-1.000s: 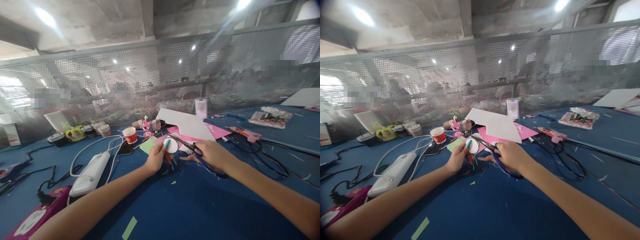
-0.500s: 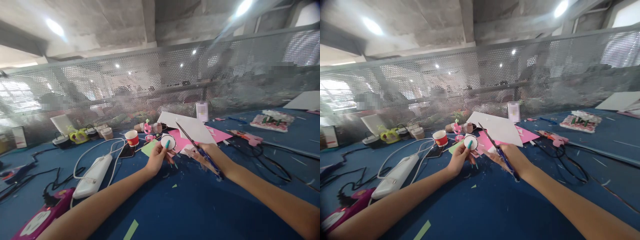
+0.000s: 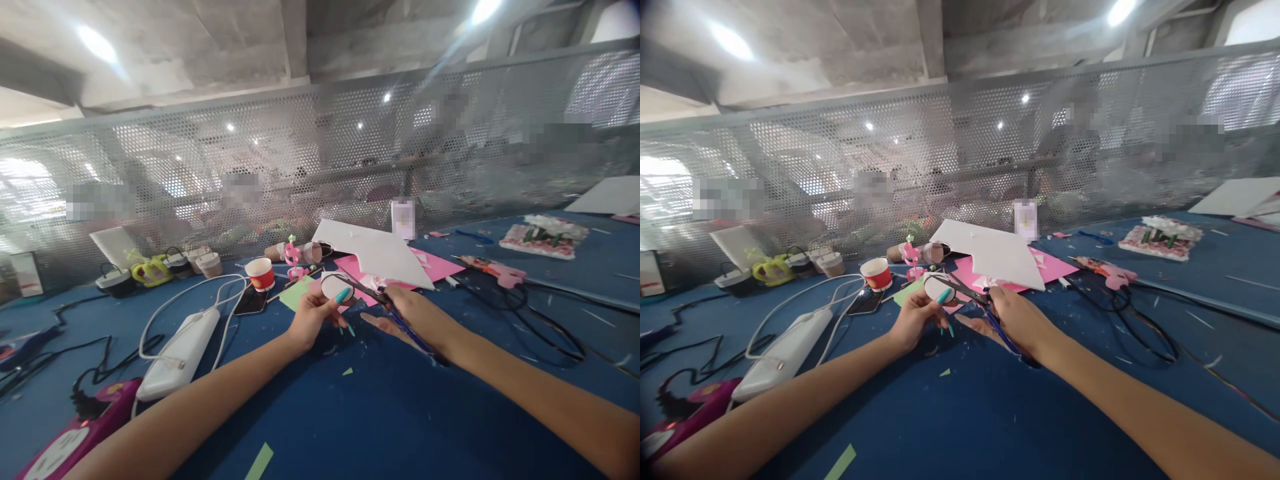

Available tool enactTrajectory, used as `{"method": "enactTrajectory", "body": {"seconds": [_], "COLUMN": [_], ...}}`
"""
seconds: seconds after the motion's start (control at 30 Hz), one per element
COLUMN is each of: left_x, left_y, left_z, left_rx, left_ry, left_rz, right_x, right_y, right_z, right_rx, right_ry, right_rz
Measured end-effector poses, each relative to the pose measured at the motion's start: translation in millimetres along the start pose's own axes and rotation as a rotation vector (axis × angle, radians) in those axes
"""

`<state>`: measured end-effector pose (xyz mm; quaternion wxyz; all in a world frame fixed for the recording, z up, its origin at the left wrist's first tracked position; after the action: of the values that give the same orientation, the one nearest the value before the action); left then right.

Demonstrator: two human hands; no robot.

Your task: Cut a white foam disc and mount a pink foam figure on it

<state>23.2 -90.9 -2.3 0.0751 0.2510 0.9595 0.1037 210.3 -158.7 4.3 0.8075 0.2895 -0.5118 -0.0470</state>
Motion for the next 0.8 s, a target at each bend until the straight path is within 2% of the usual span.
{"method": "enactTrajectory", "body": {"seconds": [0.33, 0.43, 0.8], "left_x": [0.3, -0.6, -5.9], "left_y": [0.3, -1.0, -4.6], "left_z": [3.1, 5.3, 6.6], "left_rx": [0.041, 0.042, 0.070], "left_ry": [0.030, 0.057, 0.106], "left_rz": [0.022, 0.068, 0.147], "right_x": [-2.6, -2.1, 5.0], "right_y": [-2.3, -3.4, -0.6], "right_z": [9.0, 11.8, 8.8], "right_rx": [-0.001, 0.012, 0.079], "right_ry": [-0.107, -0.114, -0.206], "right_rz": [-0.043, -0.060, -0.019]}}
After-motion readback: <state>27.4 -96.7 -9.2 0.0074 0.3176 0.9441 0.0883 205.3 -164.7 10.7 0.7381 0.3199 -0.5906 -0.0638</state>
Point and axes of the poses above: each hand's wrist, its own y-axis towards the middle knuckle, its own x-axis out of the back of the hand, z = x × y, the point moved 3 cm from there along y, towards the middle knuckle, and after that the axes turned 2 degrees about -z, right-handed, at the moved point
